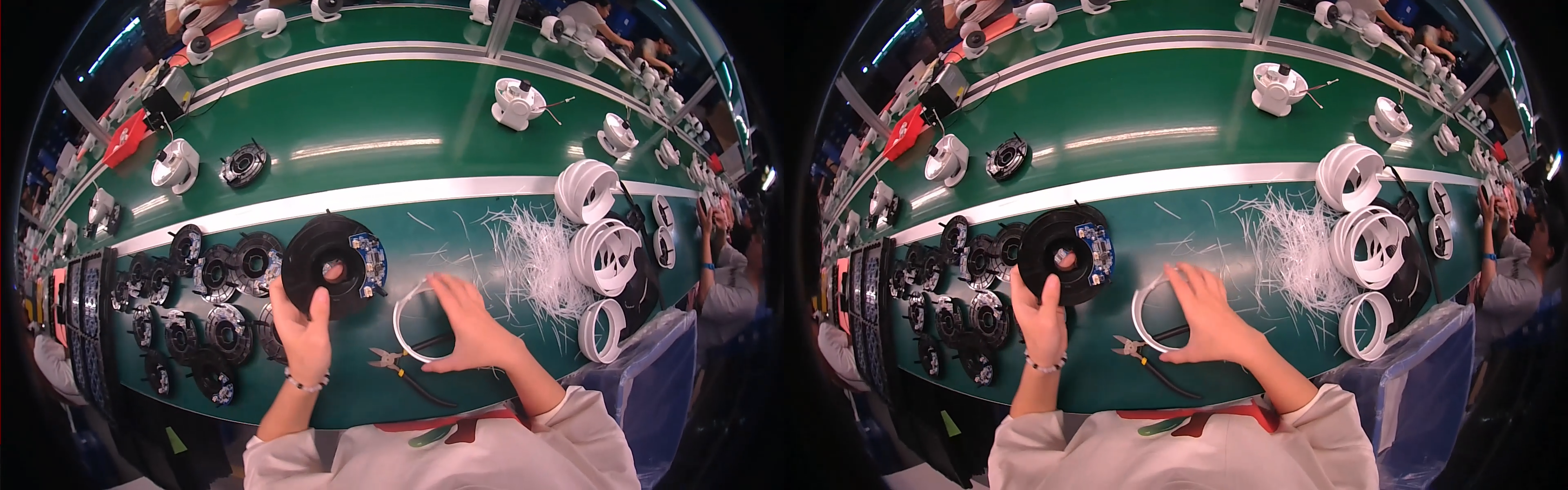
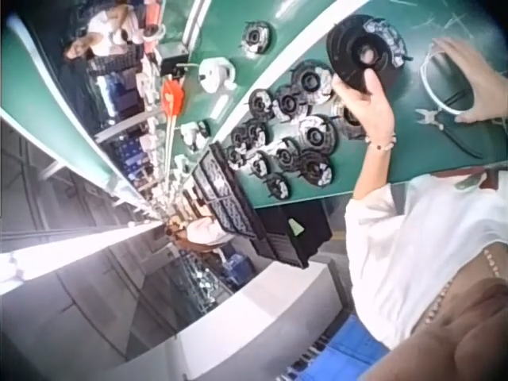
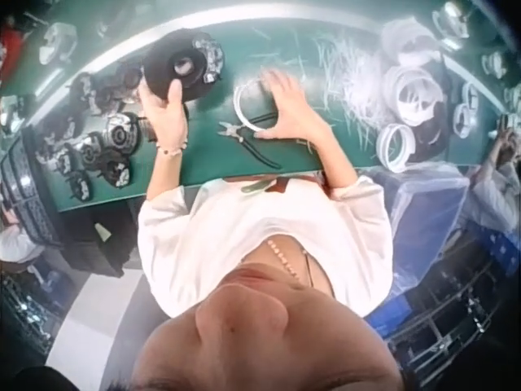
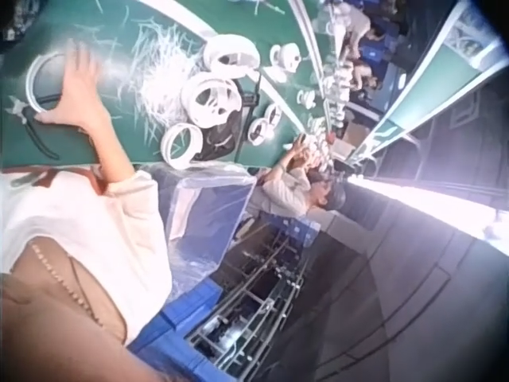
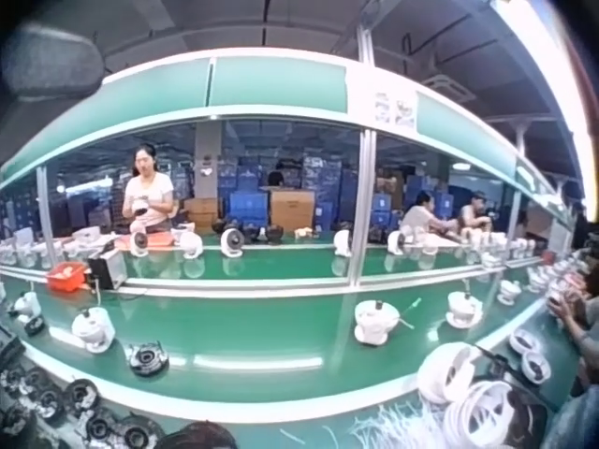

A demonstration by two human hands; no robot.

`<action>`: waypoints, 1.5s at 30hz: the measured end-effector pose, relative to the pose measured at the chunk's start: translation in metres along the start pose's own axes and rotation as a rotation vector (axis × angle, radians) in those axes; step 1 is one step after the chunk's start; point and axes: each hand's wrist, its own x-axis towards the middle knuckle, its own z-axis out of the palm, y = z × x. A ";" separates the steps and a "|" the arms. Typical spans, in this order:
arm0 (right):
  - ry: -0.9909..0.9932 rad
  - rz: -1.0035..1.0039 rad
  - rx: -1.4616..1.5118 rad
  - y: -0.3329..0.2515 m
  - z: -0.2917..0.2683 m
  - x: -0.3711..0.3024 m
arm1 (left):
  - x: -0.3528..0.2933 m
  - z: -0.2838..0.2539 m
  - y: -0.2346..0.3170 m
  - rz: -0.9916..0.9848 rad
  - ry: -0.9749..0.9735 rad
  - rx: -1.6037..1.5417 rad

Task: Assembling circular LED light fixtures by fitting circuit boards and internal components into plastic housings on a production line.

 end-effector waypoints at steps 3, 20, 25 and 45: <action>0.376 -0.052 0.773 0.009 -0.001 0.010 | -0.015 0.009 -0.013 0.039 0.082 -0.003; 0.382 -0.248 0.496 -0.050 0.008 0.031 | -0.005 0.016 0.001 -0.598 -0.204 -0.624; 0.381 -0.298 0.423 -0.049 -0.005 0.026 | -0.010 0.034 0.013 -0.490 -0.197 -0.576; 0.282 -0.370 0.081 -0.051 -0.023 0.032 | 0.003 0.024 -0.005 -0.608 -0.527 -1.004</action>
